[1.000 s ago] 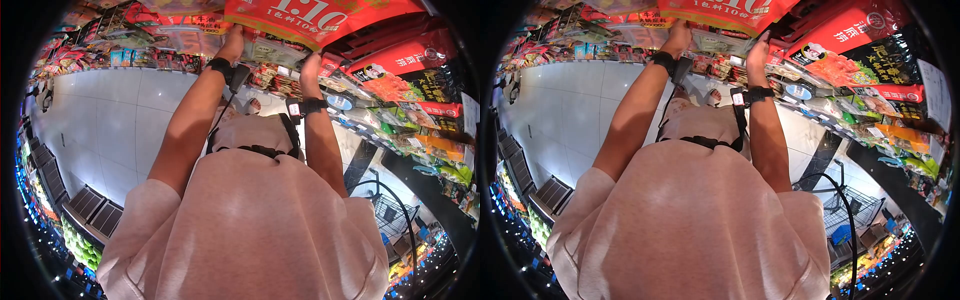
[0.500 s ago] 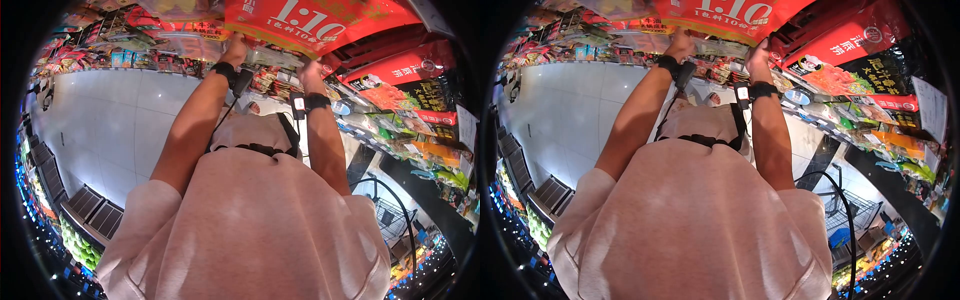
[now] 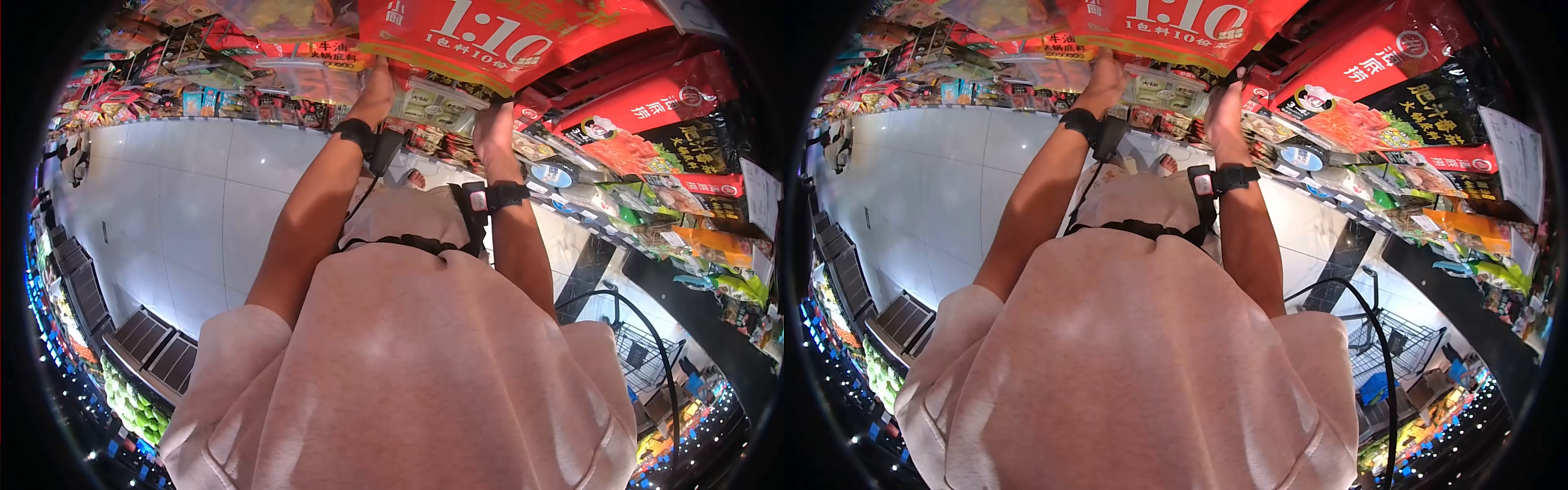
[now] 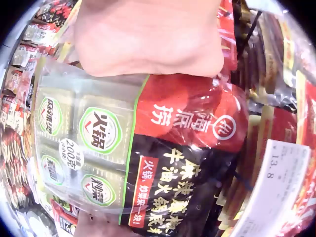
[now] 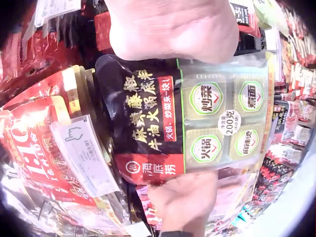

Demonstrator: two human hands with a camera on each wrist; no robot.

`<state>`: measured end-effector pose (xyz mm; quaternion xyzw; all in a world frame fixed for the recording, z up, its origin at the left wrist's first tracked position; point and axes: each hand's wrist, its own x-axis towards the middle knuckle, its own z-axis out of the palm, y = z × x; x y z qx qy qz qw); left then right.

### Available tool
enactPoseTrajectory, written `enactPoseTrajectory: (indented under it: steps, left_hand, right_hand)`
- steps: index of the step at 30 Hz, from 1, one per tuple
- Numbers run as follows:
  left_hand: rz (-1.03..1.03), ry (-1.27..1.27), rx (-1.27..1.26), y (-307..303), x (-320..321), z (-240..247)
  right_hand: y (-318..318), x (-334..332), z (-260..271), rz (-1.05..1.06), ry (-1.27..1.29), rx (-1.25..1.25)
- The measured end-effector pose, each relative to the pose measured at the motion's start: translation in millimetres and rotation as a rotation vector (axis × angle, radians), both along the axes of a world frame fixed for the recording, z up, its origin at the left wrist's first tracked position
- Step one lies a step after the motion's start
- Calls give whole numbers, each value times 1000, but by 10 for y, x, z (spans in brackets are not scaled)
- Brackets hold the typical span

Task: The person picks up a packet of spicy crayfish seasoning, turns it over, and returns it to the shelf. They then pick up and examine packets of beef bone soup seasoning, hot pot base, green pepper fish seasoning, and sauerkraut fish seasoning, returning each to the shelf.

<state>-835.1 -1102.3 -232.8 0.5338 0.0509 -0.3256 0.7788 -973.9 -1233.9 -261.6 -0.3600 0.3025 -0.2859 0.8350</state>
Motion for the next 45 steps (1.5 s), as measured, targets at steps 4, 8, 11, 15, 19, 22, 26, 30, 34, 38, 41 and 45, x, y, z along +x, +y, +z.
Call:
enactPoseTrajectory:
  steps: [4,8,11,15,19,22,26,30,34,38,41,45]
  left_hand:
    - [-9,72,124,8,-77,280]
    - [41,-143,120,-27,46,-254]
    - [110,-179,170,-50,50,-538]
    - [103,-180,173,-3,-68,-804]
    - [1,-68,456,112,-79,-1062]
    - [-37,143,367,187,-30,-1133]
    - [-219,197,399,329,-258,-933]
    - [-531,252,330,330,-358,-602]
    - [-686,284,270,170,-465,-191]
    - [-718,155,182,67,-650,76]
    - [-842,69,112,84,-681,91]
    - [-787,102,145,32,-752,56]
  right_hand:
    - [16,-112,122,54,155,80]
    - [-40,-176,-163,156,147,-50]
    - [25,-316,9,253,272,26]
    - [57,-492,-71,346,407,85]
    - [57,-812,-407,288,494,118]
    - [-7,-1099,-529,41,557,20]
    - [-103,-1350,-679,-323,579,-127]
    - [-200,-1427,-468,-447,554,-341]
    - [-114,-1407,-205,-496,509,-356]
    - [143,-1299,168,-516,499,-335]
    - [247,-1298,266,-443,546,-397]
    - [243,-1499,216,-485,540,-264]
